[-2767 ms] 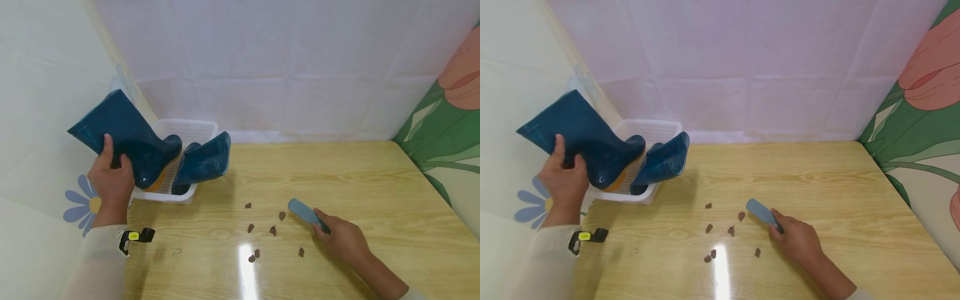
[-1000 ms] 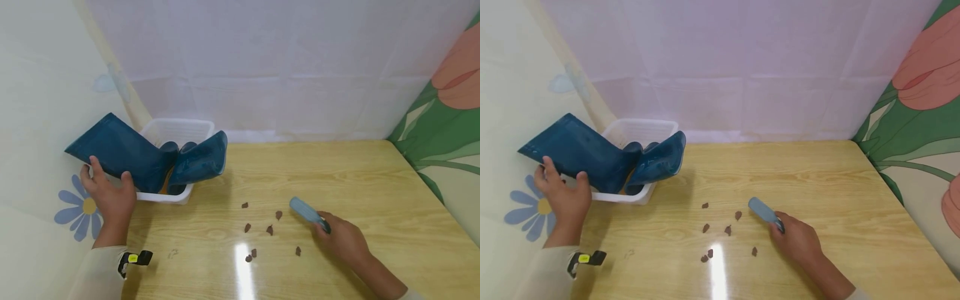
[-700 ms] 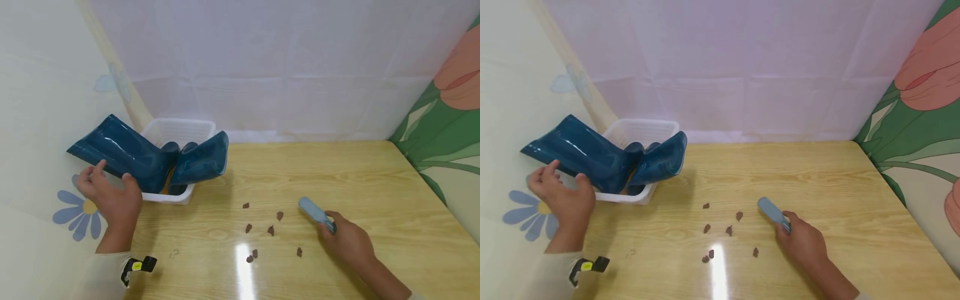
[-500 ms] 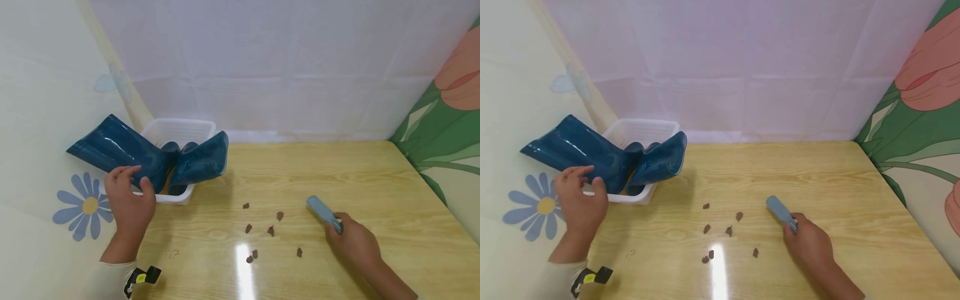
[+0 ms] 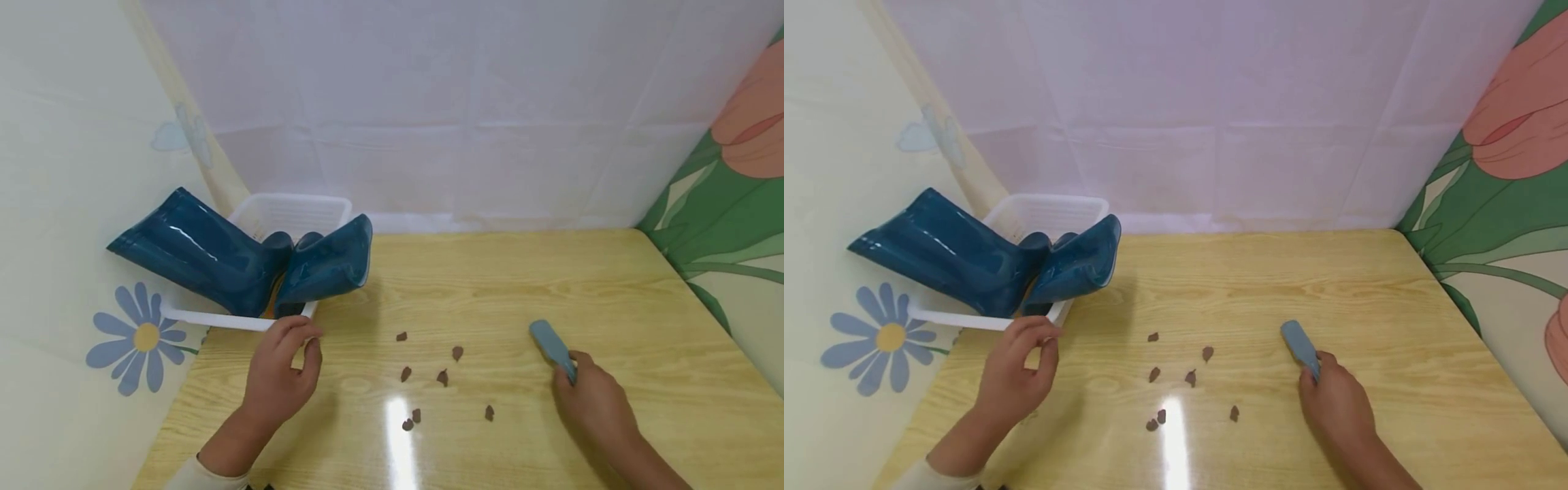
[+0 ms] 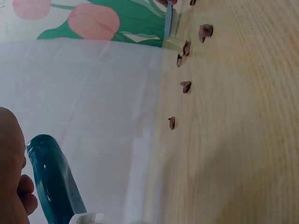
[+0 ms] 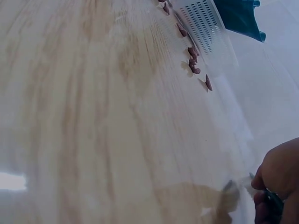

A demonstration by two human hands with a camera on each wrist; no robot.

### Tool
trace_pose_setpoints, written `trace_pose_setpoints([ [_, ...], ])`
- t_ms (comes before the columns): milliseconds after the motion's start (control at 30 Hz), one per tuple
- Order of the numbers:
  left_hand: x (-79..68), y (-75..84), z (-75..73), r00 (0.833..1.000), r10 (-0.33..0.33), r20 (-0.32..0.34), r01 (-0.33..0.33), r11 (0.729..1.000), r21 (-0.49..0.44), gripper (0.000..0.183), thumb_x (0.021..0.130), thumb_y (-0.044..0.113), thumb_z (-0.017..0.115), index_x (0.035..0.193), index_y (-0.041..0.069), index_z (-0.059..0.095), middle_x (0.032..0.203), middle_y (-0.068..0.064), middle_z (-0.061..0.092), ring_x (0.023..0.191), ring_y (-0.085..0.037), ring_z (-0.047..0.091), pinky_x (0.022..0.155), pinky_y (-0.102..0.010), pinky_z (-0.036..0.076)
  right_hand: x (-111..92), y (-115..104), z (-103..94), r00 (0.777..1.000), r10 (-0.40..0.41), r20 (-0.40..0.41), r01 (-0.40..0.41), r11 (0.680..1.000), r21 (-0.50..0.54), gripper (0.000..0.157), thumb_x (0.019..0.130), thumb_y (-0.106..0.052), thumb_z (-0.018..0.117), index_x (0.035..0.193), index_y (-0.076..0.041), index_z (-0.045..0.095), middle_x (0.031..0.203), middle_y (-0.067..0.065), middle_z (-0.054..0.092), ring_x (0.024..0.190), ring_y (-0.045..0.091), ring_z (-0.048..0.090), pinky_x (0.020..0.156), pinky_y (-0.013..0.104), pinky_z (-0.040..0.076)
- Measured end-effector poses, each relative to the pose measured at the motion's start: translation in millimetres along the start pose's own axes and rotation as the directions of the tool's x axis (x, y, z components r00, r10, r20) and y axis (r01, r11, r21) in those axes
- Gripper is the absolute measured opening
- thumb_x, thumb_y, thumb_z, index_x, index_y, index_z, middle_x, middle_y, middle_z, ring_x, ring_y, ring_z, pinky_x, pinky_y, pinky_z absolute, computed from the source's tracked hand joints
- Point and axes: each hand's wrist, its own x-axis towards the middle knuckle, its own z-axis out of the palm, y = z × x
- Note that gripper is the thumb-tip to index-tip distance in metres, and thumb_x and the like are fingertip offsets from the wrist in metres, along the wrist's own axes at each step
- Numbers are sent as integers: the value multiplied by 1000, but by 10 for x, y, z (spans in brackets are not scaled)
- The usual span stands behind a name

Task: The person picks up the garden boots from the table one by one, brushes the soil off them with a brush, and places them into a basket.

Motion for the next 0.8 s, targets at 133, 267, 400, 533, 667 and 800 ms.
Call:
trace_pose_setpoints([
  [133,-79,99,67,989,-33,141,38,999,-30,18,93,3,58,104,7,71,106,-6,64,89,-21,62,77,-29,50,-32,26,20,999,13,43,-13,1000,15,53,102,-24,53,138,15,48,107,28,66,83,32,63,66,51,51],
  [267,-143,176,112,951,-92,295,95,996,6,23,90,0,67,109,12,71,110,0,64,96,-17,63,77,-35,54,-41,36,10,996,15,90,-15,1000,2,51,101,-26,54,133,15,53,102,25,65,84,32,62,70,53,51],
  [400,-188,219,157,898,-135,419,119,991,64,25,91,6,73,114,16,71,114,2,64,104,-16,62,80,-38,56,-52,30,-21,996,-2,92,7,999,-50,54,99,-27,57,128,18,55,98,25,65,85,36,64,72,55,51],
  [533,-212,236,189,858,-160,487,129,987,97,28,91,10,76,117,18,71,117,3,64,107,-15,61,84,-37,56,-88,9,-51,997,-29,74,35,996,-83,58,98,-28,60,127,21,55,100,32,65,90,46,66,75,59,51],
  [667,-219,242,210,842,-162,515,118,986,117,30,91,12,77,120,18,70,118,1,63,109,-15,61,87,-37,55,-115,-23,-101,994,-30,101,41,993,-110,62,98,-31,62,129,22,52,106,37,64,94,51,65,75,60,52],
  [800,-211,248,211,825,-154,543,106,987,119,34,93,18,77,125,18,68,122,0,63,114,-17,61,92,-40,54,-100,-66,-198,989,-53,135,71,988,-134,73,99,-41,64,132,22,50,111,39,63,97,54,64,76,61,52],
])
